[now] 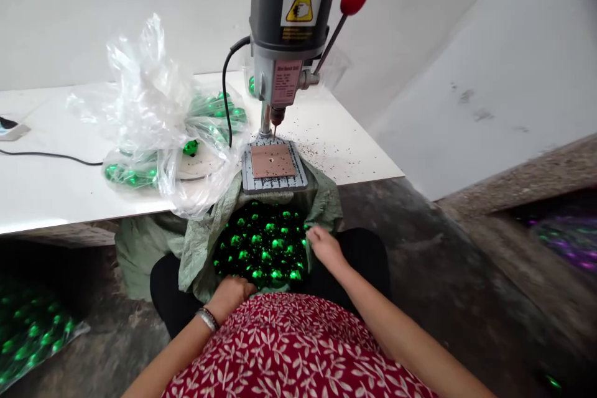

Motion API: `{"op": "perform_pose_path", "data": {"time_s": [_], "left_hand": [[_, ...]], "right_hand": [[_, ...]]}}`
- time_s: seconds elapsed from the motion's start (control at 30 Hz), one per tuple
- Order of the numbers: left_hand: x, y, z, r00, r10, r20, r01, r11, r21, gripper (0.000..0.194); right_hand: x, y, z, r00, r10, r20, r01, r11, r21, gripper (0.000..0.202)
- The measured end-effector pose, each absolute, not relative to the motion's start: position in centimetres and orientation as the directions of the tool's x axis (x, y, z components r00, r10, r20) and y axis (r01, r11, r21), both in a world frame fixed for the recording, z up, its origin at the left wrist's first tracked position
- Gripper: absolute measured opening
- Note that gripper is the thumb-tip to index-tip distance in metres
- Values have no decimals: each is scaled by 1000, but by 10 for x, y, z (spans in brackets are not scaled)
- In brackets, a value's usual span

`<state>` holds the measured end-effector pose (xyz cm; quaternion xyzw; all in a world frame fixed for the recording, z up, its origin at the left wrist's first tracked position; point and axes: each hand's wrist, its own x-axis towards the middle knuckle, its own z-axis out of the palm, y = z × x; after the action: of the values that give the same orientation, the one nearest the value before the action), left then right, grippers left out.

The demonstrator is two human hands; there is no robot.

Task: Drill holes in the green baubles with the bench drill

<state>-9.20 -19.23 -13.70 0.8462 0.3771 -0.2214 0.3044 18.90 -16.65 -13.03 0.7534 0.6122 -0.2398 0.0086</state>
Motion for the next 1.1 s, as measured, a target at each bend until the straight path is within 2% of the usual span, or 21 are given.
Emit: {"op": "perform_pose_path", "data": {"time_s": [0.1, 0.17, 0.27, 0.33, 0.43, 0.5, 0.6, 0.67, 0.8, 0.93, 0.97, 1.03, 1.1], "left_hand": [[-103, -192, -148, 642, 589, -491, 764, -438, 474, 30], [-106, -194, -153, 646, 644, -411, 746, -419, 517, 29], [-105, -201, -155, 671, 661, -337, 688, -385, 615, 24], [-100, -207, -153, 651, 666, -364, 684, -307, 662, 23], [-86, -207, -144, 448, 786, -427, 769, -95, 632, 32], [-72, -199, -135, 292, 864, -410, 799, 15, 601, 34], [-54, -186, -119, 182, 914, -363, 807, 72, 586, 30], [-55, -188, -107, 177, 928, -328, 798, 60, 599, 28], [-92, -226, -82, 428, 847, -315, 746, -134, 652, 23], [-112, -244, -64, 478, 729, -490, 785, -104, 610, 26], [-107, -240, -62, 474, 705, -528, 806, -107, 582, 30], [-87, -222, -60, 493, 657, -570, 829, -156, 538, 49], [-62, -202, -60, 528, 594, -607, 832, -216, 511, 61]], "right_hand": [[185, -142, -109, 104, 947, -303, 913, -212, -349, 37], [187, -141, -96, 45, 944, -327, 911, -173, -375, 37], [197, -161, -86, -32, 911, -411, 928, -126, -351, 38], [207, -176, -87, -61, 887, -457, 951, -87, -297, 38], [215, -187, -96, -75, 868, -490, 976, -37, -216, 39], [216, -185, -101, -87, 869, -488, 978, -18, -208, 32], [225, -175, -98, -81, 891, -446, 972, -29, -233, 34], [245, -175, -89, -56, 909, -413, 969, -50, -243, 38], [304, -209, -73, -38, 908, -416, 964, -75, -253, 33], [322, -249, -71, 31, 900, -435, 973, -127, -193, 23], [314, -253, -69, 76, 912, -403, 977, -150, -154, 27], [288, -251, -62, 116, 954, -278, 984, -147, -96, 50], [253, -240, -56, 10, 986, -165, 990, -32, -135, 55]]}}
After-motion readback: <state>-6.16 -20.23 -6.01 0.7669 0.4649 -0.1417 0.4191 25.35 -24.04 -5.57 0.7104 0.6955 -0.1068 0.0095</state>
